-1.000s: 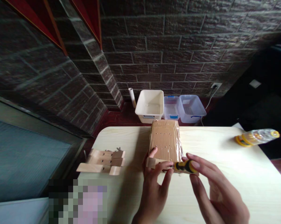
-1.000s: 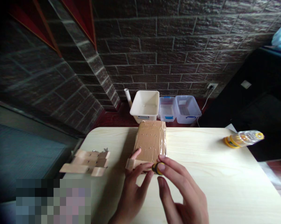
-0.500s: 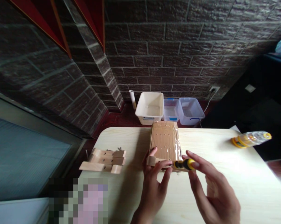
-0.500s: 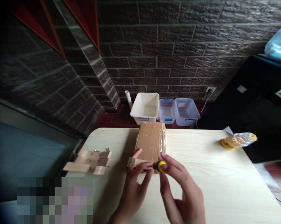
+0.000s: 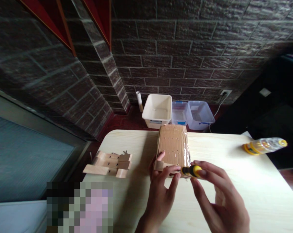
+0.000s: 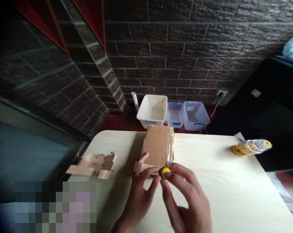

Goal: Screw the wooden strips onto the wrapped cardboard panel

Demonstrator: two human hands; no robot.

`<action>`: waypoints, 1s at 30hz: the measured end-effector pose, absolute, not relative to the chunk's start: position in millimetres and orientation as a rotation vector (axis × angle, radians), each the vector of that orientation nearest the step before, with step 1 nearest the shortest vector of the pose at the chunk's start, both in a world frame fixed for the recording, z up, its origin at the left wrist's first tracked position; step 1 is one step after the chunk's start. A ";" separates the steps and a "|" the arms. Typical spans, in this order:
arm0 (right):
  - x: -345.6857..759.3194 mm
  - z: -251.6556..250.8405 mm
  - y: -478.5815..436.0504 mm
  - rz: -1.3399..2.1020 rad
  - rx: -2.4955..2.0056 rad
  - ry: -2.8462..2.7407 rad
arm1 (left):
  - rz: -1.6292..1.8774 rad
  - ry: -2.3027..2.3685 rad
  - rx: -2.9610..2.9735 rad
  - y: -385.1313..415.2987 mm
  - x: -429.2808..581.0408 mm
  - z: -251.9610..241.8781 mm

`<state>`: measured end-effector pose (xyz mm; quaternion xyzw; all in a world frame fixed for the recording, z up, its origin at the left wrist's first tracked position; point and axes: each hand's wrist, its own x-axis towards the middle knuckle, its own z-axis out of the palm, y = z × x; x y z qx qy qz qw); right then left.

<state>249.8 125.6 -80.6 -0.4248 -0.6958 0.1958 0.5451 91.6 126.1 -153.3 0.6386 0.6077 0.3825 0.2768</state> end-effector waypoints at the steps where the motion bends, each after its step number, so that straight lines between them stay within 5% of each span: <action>1: 249.5 -80.5 124.7 0.470 -1.007 -1.644 | 1.026 1.638 1.712 126.2 91.7 -153.1; 30: 255.3 -77.3 123.8 0.323 -1.057 -1.670 | 1.071 1.644 1.684 124.8 92.9 -152.3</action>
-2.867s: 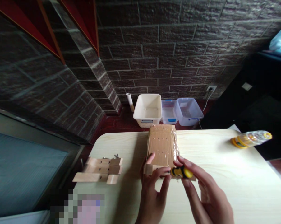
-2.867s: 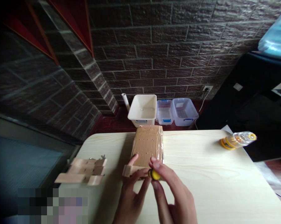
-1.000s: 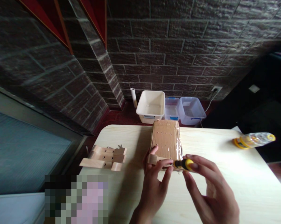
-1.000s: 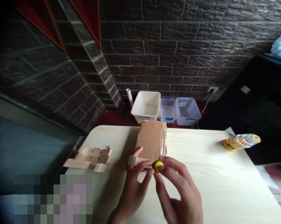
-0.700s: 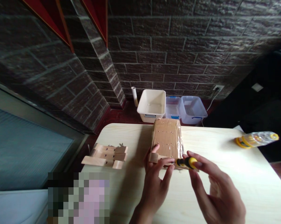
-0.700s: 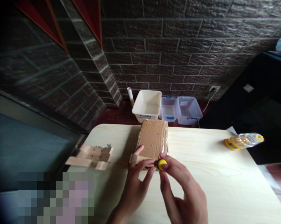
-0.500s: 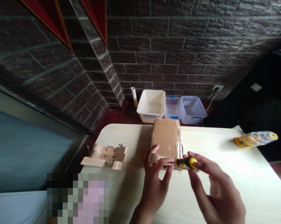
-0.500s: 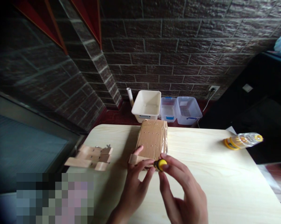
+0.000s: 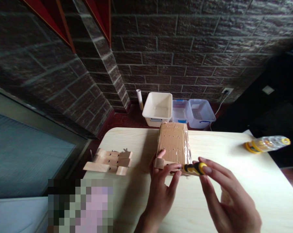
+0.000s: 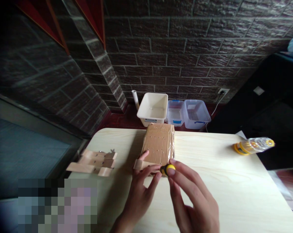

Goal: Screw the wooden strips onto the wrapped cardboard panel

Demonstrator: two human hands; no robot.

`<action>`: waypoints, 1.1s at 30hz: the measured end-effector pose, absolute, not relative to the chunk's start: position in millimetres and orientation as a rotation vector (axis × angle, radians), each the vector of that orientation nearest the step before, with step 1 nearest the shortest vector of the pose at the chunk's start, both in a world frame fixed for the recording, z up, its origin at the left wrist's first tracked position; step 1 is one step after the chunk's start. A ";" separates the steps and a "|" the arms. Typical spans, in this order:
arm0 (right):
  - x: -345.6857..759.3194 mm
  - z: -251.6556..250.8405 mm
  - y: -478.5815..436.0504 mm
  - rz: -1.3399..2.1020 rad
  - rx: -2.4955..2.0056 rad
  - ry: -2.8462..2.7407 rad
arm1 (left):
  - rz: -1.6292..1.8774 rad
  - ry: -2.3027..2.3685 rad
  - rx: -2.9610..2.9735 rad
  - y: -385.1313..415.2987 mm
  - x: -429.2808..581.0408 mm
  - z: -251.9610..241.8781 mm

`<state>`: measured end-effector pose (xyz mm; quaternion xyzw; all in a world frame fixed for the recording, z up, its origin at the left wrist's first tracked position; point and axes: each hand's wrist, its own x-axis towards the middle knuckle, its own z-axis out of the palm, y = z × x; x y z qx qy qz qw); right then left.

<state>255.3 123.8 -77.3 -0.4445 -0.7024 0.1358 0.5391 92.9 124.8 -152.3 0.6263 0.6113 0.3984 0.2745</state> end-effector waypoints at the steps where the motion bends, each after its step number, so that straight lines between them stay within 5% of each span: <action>1: 254.9 -76.5 123.9 0.308 -1.060 -1.680 | 1.075 1.644 1.683 124.8 93.0 -152.0; 33: 243.8 -73.2 119.6 0.445 -1.072 -1.517 | 1.095 1.654 1.684 124.9 92.6 -156.2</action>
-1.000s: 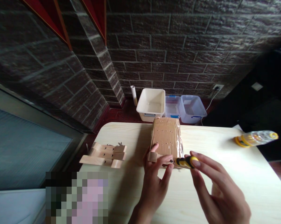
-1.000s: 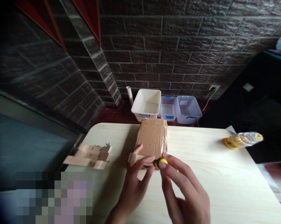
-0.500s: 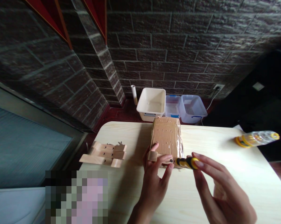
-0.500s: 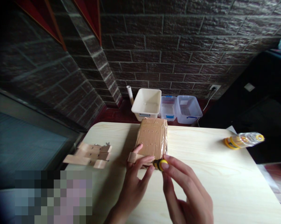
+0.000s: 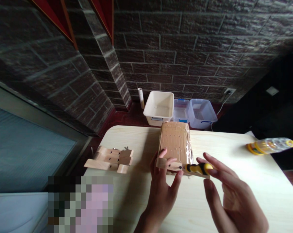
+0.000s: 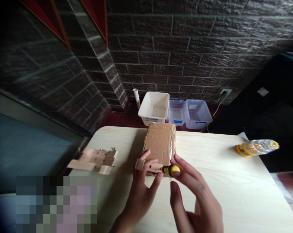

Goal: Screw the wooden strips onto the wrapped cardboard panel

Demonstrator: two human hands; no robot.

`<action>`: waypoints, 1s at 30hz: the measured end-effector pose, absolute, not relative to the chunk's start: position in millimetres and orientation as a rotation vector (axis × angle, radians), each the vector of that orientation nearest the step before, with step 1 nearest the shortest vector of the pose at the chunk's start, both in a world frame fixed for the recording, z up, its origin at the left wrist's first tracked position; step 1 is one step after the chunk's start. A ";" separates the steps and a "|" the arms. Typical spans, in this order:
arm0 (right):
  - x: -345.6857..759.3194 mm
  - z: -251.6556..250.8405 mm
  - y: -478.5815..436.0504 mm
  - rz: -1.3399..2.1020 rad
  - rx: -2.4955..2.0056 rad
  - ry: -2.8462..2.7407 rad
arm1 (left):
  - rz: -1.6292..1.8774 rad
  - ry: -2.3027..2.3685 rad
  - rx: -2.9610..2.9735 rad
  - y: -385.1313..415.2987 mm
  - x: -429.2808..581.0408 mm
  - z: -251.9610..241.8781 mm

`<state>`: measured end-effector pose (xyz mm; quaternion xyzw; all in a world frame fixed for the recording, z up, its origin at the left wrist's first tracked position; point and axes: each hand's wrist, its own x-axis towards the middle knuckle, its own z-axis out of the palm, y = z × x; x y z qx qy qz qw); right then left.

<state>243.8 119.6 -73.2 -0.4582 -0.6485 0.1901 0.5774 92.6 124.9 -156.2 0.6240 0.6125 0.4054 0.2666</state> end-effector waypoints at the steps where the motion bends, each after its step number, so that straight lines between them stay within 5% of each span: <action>1: 242.3 -72.8 119.0 0.451 -1.075 -1.510 | 1.108 1.653 1.688 124.8 92.3 -157.0; 30: 242.0 -71.0 121.2 0.428 -1.058 -1.527 | 1.132 1.603 1.624 125.5 93.8 -160.8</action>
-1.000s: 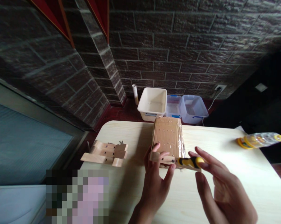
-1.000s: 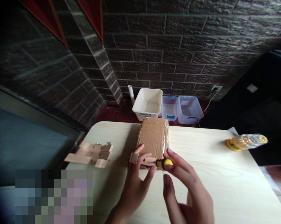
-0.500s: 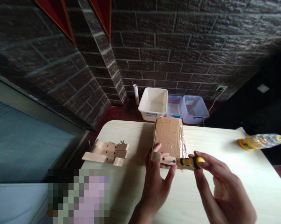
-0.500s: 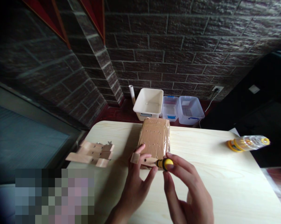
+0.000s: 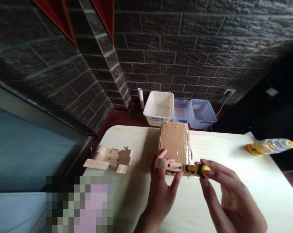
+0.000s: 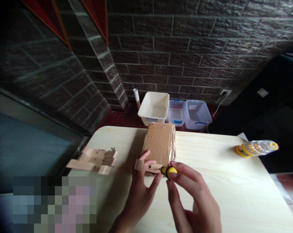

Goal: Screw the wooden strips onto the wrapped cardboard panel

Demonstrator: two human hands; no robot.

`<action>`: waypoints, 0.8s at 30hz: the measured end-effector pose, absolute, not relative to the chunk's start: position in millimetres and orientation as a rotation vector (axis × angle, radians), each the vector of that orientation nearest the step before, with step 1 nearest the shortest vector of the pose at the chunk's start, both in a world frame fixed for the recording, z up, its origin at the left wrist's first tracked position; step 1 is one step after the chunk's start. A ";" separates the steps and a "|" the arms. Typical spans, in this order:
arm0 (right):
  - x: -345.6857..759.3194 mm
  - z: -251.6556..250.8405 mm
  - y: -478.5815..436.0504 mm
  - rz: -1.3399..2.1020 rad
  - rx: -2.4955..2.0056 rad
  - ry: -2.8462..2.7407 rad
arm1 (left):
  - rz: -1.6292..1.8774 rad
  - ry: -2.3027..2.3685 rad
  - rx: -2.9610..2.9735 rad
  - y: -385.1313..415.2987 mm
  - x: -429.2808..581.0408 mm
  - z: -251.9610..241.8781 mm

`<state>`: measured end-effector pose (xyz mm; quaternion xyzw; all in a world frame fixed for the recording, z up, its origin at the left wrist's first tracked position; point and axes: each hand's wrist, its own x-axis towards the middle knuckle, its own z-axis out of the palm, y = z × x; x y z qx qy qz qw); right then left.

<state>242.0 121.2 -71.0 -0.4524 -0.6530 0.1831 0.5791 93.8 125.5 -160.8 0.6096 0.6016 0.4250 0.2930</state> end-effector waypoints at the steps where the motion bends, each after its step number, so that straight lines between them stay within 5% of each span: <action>1: 241.8 -70.6 120.2 0.437 -1.064 -1.530 | 1.137 1.602 1.623 125.6 94.0 -160.9; 24: 244.9 -72.8 120.9 0.411 -1.074 -1.547 | 1.137 1.636 1.637 125.7 95.3 -152.0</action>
